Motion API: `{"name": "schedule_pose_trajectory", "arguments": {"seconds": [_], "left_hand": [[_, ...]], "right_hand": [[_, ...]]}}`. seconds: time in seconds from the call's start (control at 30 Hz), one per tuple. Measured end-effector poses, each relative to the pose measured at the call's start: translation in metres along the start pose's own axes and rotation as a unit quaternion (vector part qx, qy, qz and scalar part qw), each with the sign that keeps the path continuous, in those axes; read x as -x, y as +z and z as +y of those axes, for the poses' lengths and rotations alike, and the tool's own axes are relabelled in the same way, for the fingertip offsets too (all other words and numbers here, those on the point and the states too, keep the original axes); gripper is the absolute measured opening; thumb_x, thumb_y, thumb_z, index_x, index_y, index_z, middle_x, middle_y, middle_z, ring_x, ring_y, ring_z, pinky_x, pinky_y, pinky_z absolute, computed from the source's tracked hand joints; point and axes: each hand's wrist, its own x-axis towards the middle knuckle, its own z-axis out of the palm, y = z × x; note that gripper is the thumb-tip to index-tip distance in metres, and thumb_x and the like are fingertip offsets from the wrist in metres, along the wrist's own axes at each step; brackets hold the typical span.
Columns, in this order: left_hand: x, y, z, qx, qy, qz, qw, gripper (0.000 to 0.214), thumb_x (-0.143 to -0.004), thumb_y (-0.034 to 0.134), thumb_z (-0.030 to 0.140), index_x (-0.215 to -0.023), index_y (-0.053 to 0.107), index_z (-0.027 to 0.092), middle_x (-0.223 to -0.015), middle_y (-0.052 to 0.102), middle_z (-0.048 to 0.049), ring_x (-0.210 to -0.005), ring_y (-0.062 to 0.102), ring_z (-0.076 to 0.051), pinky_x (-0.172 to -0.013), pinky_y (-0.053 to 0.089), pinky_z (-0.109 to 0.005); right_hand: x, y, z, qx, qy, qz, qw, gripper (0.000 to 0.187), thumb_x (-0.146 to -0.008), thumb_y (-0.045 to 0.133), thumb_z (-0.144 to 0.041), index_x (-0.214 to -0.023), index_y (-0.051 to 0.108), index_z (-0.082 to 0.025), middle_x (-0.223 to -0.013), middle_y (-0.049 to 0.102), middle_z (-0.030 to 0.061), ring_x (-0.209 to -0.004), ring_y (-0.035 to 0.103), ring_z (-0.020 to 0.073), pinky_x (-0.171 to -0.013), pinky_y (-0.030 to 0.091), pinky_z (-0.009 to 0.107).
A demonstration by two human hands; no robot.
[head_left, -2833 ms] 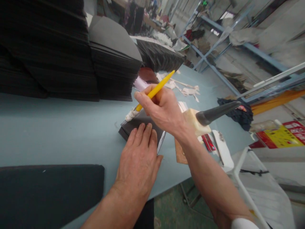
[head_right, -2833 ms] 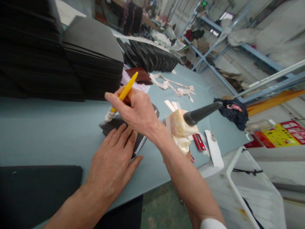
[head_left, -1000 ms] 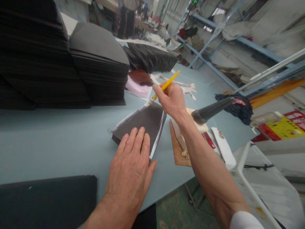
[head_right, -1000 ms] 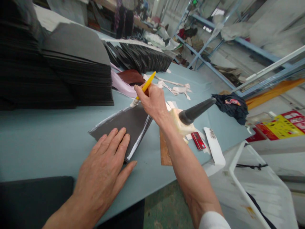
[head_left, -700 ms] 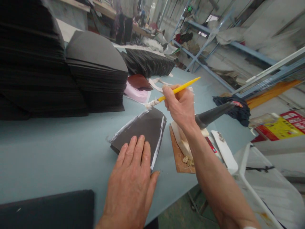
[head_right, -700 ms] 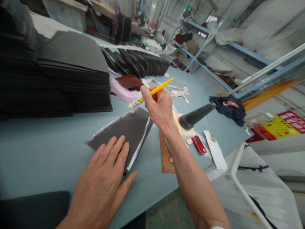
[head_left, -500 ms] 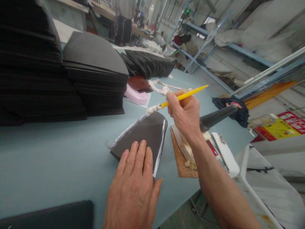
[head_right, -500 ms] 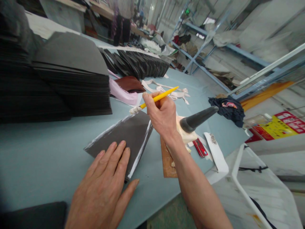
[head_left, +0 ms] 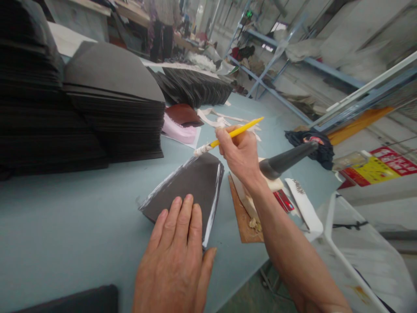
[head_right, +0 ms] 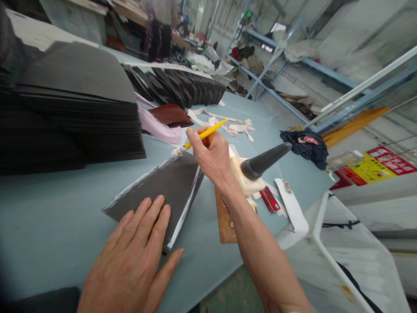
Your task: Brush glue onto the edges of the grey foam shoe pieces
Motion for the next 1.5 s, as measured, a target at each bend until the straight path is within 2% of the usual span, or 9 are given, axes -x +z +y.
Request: {"name": "schedule_pose_trajectory", "arguments": {"seconds": [0.23, 0.43, 0.57, 0.63, 0.77, 0.97, 1.27, 1.5], "left_hand": [[-0.006, -0.005, 0.002, 0.0, -0.001, -0.012, 1.0, 0.061, -0.101, 0.052, 0.036, -0.152, 0.056, 0.003, -0.164, 0.053, -0.0235, -0.148, 0.057, -0.041, -0.114, 0.058, -0.057], [-0.013, -0.013, -0.001, -0.029, 0.016, -0.015, 0.999, 0.065, -0.09, 0.065, 0.036, -0.143, 0.063, 0.0, -0.154, 0.062, -0.0263, -0.136, 0.066, -0.045, -0.104, 0.064, -0.062], [-0.02, -0.021, -0.016, -0.015, 0.038, -0.078, 0.996, 0.074, -0.079, 0.082, 0.042, -0.143, 0.067, 0.007, -0.153, 0.064, -0.0229, -0.136, 0.066, -0.046, -0.106, 0.064, -0.062], [-0.027, -0.026, -0.027, 0.003, 0.046, -0.119, 0.992, 0.073, -0.08, 0.085, 0.042, -0.144, 0.067, 0.011, -0.154, 0.065, -0.0201, -0.137, 0.064, -0.045, -0.109, 0.062, -0.063], [-0.038, -0.032, -0.051, 0.06, 0.075, -0.182, 0.979, 0.067, -0.085, 0.081, 0.046, -0.144, 0.067, 0.017, -0.154, 0.065, -0.0176, -0.139, 0.062, -0.045, -0.111, 0.059, -0.066], [-0.049, -0.036, -0.077, 0.133, 0.102, -0.205, 0.964, 0.058, -0.096, 0.063, 0.061, -0.14, 0.068, 0.023, -0.154, 0.065, -0.0123, -0.141, 0.061, -0.039, -0.119, 0.052, -0.063], [-0.061, -0.043, -0.079, 0.146, 0.133, -0.22, 0.955, 0.05, -0.101, 0.054, 0.058, -0.133, 0.07, 0.023, -0.143, 0.068, -0.013, -0.131, 0.064, -0.037, -0.114, 0.053, -0.059], [-0.071, -0.047, -0.081, 0.158, 0.134, -0.245, 0.947, 0.051, -0.1, 0.053, 0.065, -0.126, 0.072, 0.026, -0.133, 0.07, -0.0108, -0.123, 0.065, -0.036, -0.107, 0.056, -0.056]], "right_hand": [[0.001, -0.003, -0.006, -0.022, -0.013, 0.034, 0.999, 0.044, -0.1, 0.067, -0.057, -0.074, 0.057, -0.023, -0.055, 0.053, -0.0078, -0.051, 0.047, 0.0093, -0.056, 0.039, 0.027], [0.019, -0.025, -0.008, -0.035, -0.009, 0.066, 0.997, 0.044, -0.099, 0.07, -0.058, -0.075, 0.059, -0.023, -0.055, 0.053, -0.008, -0.051, 0.047, 0.0089, -0.054, 0.038, 0.027], [0.038, -0.043, -0.008, -0.065, -0.004, 0.094, 0.993, 0.044, -0.098, 0.07, -0.06, -0.077, 0.061, -0.022, -0.055, 0.05, -0.0086, -0.05, 0.047, 0.0072, -0.051, 0.036, 0.024], [0.053, -0.05, -0.011, -0.087, -0.001, 0.102, 0.991, 0.044, -0.098, 0.071, -0.059, -0.078, 0.061, -0.022, -0.056, 0.05, -0.0087, -0.05, 0.046, 0.0067, -0.051, 0.037, 0.023], [0.086, -0.063, -0.016, -0.119, 0.014, 0.097, 0.988, 0.043, -0.096, 0.075, -0.057, -0.077, 0.061, -0.021, -0.055, 0.052, -0.0082, -0.049, 0.047, 0.0066, -0.049, 0.037, 0.022], [0.129, -0.073, -0.01, -0.151, 0.064, 0.093, 0.982, 0.042, -0.096, 0.074, -0.057, -0.078, 0.063, -0.021, -0.053, 0.053, -0.0085, -0.047, 0.047, 0.0061, -0.046, 0.038, 0.021], [0.176, -0.069, -0.009, -0.195, 0.166, 0.102, 0.961, 0.047, -0.09, 0.077, -0.062, -0.073, 0.058, -0.022, -0.047, 0.05, -0.0087, -0.04, 0.043, 0.0063, -0.039, 0.035, 0.02], [0.2, -0.065, -0.006, -0.211, 0.192, 0.11, 0.952, 0.051, -0.089, 0.077, -0.067, -0.073, 0.06, -0.022, -0.048, 0.05, -0.0073, -0.044, 0.045, 0.008, -0.042, 0.038, 0.021]]}}
